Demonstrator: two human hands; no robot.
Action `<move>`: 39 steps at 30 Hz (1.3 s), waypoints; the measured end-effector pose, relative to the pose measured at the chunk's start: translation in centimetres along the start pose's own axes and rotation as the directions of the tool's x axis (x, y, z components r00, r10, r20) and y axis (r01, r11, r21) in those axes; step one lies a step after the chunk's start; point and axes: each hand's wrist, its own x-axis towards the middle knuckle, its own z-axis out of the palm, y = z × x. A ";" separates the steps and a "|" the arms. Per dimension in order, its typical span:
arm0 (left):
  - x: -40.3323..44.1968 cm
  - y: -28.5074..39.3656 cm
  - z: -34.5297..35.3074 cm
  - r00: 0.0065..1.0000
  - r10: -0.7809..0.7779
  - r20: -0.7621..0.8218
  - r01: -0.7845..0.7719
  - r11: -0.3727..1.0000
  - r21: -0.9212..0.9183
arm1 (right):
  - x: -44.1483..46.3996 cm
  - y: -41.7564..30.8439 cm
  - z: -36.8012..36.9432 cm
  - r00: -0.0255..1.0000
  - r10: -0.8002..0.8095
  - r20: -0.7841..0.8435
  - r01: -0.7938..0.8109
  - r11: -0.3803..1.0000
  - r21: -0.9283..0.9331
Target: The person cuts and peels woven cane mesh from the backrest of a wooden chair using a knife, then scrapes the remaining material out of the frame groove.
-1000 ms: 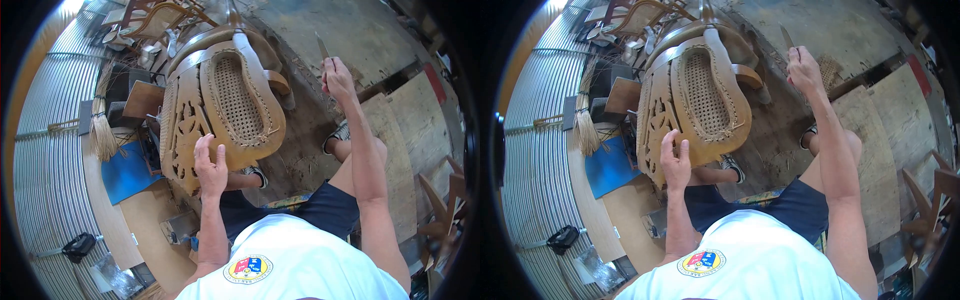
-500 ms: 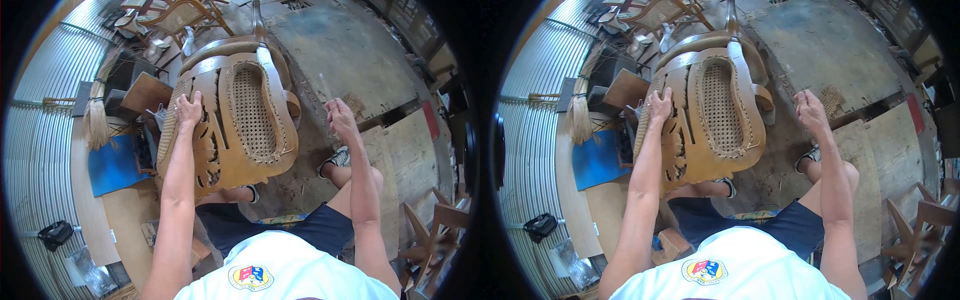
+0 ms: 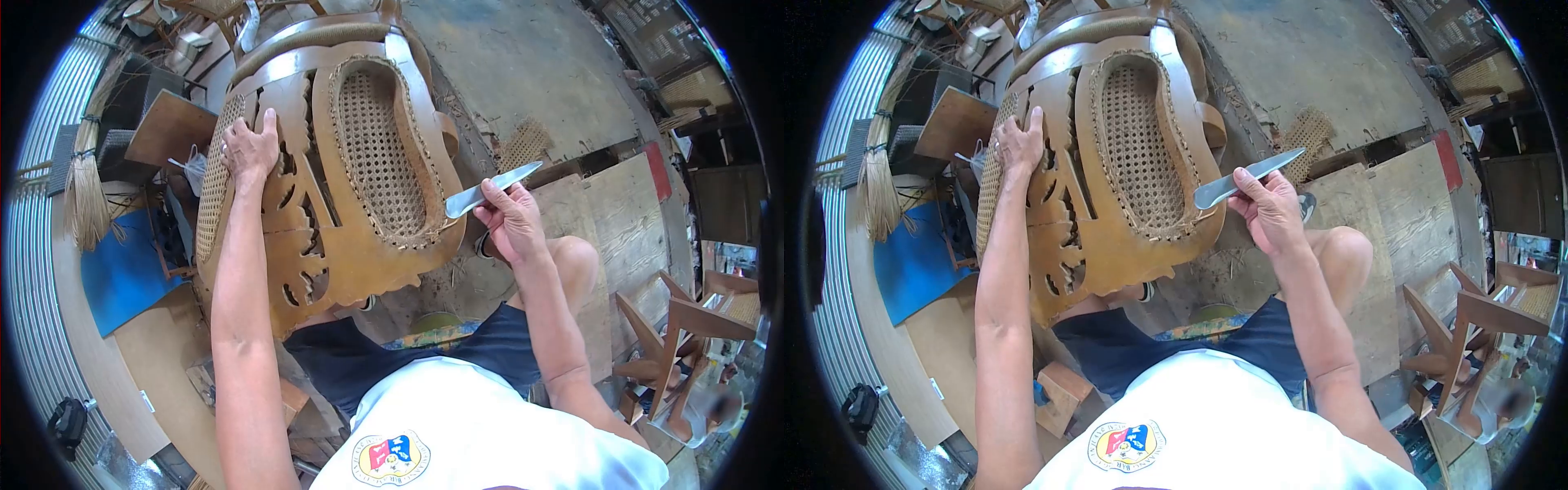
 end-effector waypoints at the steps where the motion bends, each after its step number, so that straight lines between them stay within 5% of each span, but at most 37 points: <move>1: 0.1 0.1 0.1 1.000 0.004 -0.003 -0.004 1.000 -0.003 | -0.2 0.5 0.2 1.000 0.007 -0.004 -0.007 1.000 -0.006; 8: -0.5 0.2 -0.6 0.999 -0.024 0.049 0.023 1.000 0.020 | -1.6 1.4 0.3 1.000 0.013 0.015 -0.014 0.997 0.073; 16: -0.3 0.9 -1.0 0.999 -0.027 0.045 0.025 0.999 0.030 | -4.4 3.3 3.9 0.947 -0.287 0.143 0.320 0.850 -0.418; 18: -0.6 0.8 -1.1 0.999 -0.031 0.045 0.031 0.999 0.014 | -4.6 3.4 4.4 0.996 -0.055 0.073 0.077 0.938 -0.339; 19: -0.7 0.8 -1.2 0.999 -0.027 0.044 0.027 0.999 0.019 | -4.6 3.4 4.1 0.995 -0.062 0.073 0.084 0.935 -0.343; 21: -0.5 0.9 -1.5 0.999 -0.010 0.038 0.010 1.000 0.003 | -4.4 3.3 3.2 0.971 0.237 -0.020 -0.229 0.954 0.196; 22: -0.5 0.8 -1.5 0.999 -0.012 0.048 0.012 1.000 0.010 | -4.5 3.3 2.8 0.976 0.213 -0.034 -0.203 0.960 0.193; 24: -0.3 0.8 -1.1 0.999 -0.002 0.039 0.001 1.000 0.007 | -4.8 3.2 2.6 0.943 0.329 0.054 -0.314 0.824 0.471; 34: -0.8 1.2 -1.5 1.000 -0.013 0.028 0.011 0.998 0.062 | -5.6 3.5 0.6 0.933 0.343 0.113 -0.323 0.652 0.686; 39: -0.8 1.3 -1.6 1.000 -0.022 0.018 0.021 0.998 0.055 | -5.7 3.4 0.2 0.933 0.358 0.042 -0.293 0.683 0.669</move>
